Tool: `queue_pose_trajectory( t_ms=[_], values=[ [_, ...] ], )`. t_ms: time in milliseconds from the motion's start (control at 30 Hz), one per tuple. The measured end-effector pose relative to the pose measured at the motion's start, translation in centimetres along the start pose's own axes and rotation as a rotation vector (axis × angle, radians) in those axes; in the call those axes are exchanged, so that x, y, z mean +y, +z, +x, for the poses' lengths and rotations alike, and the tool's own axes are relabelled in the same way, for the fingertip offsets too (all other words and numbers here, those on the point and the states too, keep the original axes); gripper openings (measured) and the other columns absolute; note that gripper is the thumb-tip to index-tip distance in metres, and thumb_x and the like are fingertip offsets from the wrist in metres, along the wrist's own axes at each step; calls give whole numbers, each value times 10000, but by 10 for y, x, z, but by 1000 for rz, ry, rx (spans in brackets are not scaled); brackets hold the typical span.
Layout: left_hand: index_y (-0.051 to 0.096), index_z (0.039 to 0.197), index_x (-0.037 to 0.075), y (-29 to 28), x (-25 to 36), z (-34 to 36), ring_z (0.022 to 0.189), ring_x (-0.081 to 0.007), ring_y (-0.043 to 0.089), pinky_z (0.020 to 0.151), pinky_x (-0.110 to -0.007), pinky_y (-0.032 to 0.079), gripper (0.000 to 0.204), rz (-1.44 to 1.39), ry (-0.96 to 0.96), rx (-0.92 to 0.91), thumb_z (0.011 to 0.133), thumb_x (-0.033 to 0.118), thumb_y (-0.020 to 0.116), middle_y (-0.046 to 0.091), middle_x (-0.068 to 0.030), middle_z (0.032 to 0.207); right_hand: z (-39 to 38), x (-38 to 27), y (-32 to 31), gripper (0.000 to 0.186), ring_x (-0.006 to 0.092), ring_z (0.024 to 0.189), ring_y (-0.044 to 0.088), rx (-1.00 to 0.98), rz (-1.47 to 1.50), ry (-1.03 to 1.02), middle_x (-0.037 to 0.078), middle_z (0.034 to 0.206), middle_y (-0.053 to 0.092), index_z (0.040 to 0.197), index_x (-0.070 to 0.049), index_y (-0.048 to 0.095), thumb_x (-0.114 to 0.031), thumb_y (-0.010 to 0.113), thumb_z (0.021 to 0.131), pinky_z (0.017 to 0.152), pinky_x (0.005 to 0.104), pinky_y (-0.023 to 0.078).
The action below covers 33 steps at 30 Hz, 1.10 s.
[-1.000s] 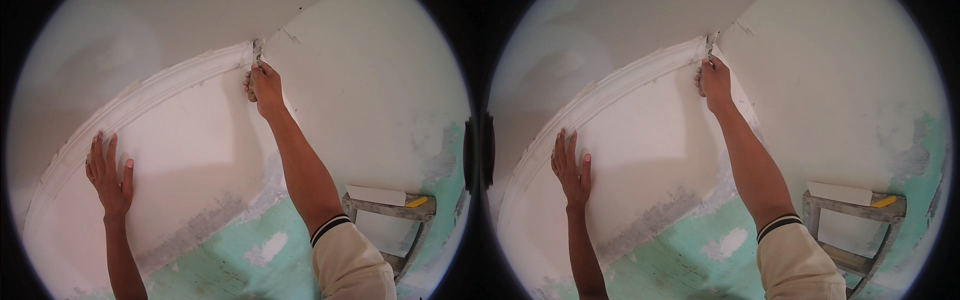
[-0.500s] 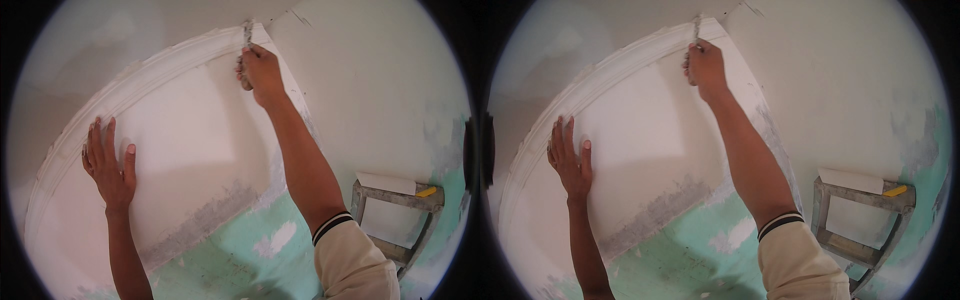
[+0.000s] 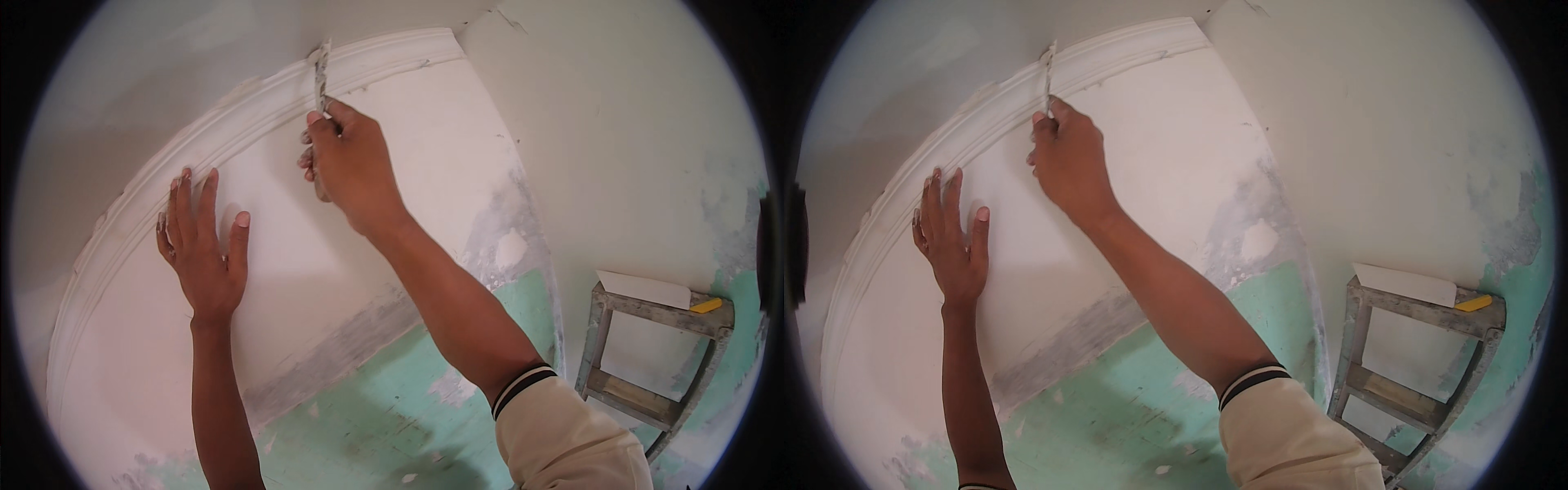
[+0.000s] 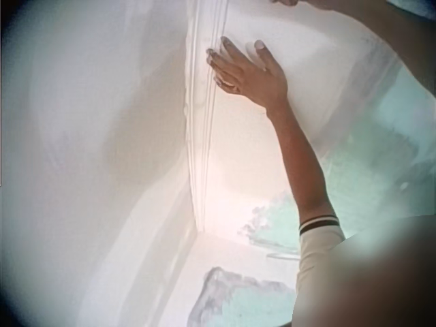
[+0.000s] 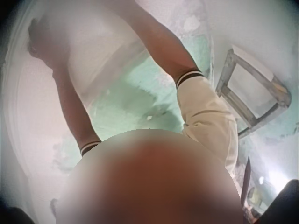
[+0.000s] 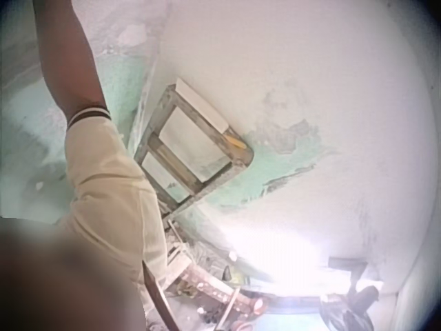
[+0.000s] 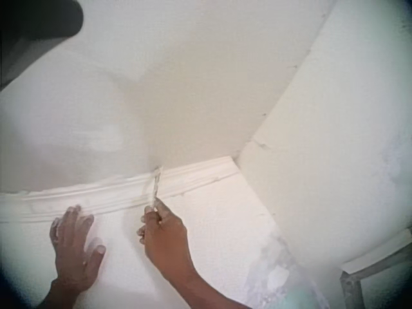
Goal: The person applies plaster to a long white cornice molding using a trowel, then positions and presses the molding onto the ceiling-wall junction. They smooth the plaster along the molding and use a trowel to finish the surface.
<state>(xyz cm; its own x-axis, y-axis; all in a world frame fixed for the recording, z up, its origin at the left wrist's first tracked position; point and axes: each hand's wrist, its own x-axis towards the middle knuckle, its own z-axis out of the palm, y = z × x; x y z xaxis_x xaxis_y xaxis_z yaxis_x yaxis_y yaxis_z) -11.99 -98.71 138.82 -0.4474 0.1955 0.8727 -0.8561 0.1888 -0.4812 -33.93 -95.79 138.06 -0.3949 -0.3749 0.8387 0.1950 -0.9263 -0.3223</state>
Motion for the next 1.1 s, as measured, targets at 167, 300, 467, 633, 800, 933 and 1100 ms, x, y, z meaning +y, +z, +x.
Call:
queue_pose_trajectory(
  t_ms=[167,300,467,633,800,933,1100],
  values=[
    [457,1544,195,-4,0,0,1546,-299,259,1236,-546,111,562,-23,-11,-14,1030,406,539,364,-94,1636,-25,2,31,350,118,636,583,-71,20,-33,70,864,609,1258,89,587,-193,529,1058,565,280,496],
    [504,1509,164,-6,-2,1,1533,-311,284,1227,-551,119,557,-118,-2,11,1005,383,588,391,-121,1614,-42,-6,24,226,144,650,588,-290,333,273,63,870,614,1037,13,592,-208,551,1055,575,284,486],
    [532,1481,122,-15,-17,-3,1520,-312,307,1224,-549,124,544,-209,37,27,992,346,617,397,-134,1608,-44,20,-10,187,159,735,605,-121,610,227,59,896,628,1041,-21,596,-200,547,1063,624,314,508],
    [519,1484,97,-29,-35,-15,1526,-296,298,1226,-527,128,529,-97,12,-44,1019,342,567,387,-136,1616,-28,23,-28,252,143,802,618,-51,352,90,60,941,633,1216,-18,631,-212,564,1069,670,300,512],
    [529,1475,102,-31,-51,-16,1508,-315,337,1230,-537,147,504,-150,18,13,1018,313,557,421,-143,1594,31,40,-64,456,266,890,630,36,-779,-988,105,1021,663,1323,-104,685,10,715,883,791,350,509],
    [533,1472,109,-27,-45,-14,1499,-322,354,1231,-538,162,498,-132,4,23,1018,312,555,448,-144,1573,84,15,-98,505,244,957,614,-20,-1217,-1285,35,1013,665,1268,-183,729,27,734,809,834,375,458],
    [539,1466,114,-25,-44,-11,1498,-320,355,1230,-541,172,494,-110,-18,30,1031,348,532,462,-139,1561,122,-9,-100,498,235,928,594,-125,-1328,-1327,30,1010,637,1292,-194,717,12,721,839,840,381,458]
  ],
)
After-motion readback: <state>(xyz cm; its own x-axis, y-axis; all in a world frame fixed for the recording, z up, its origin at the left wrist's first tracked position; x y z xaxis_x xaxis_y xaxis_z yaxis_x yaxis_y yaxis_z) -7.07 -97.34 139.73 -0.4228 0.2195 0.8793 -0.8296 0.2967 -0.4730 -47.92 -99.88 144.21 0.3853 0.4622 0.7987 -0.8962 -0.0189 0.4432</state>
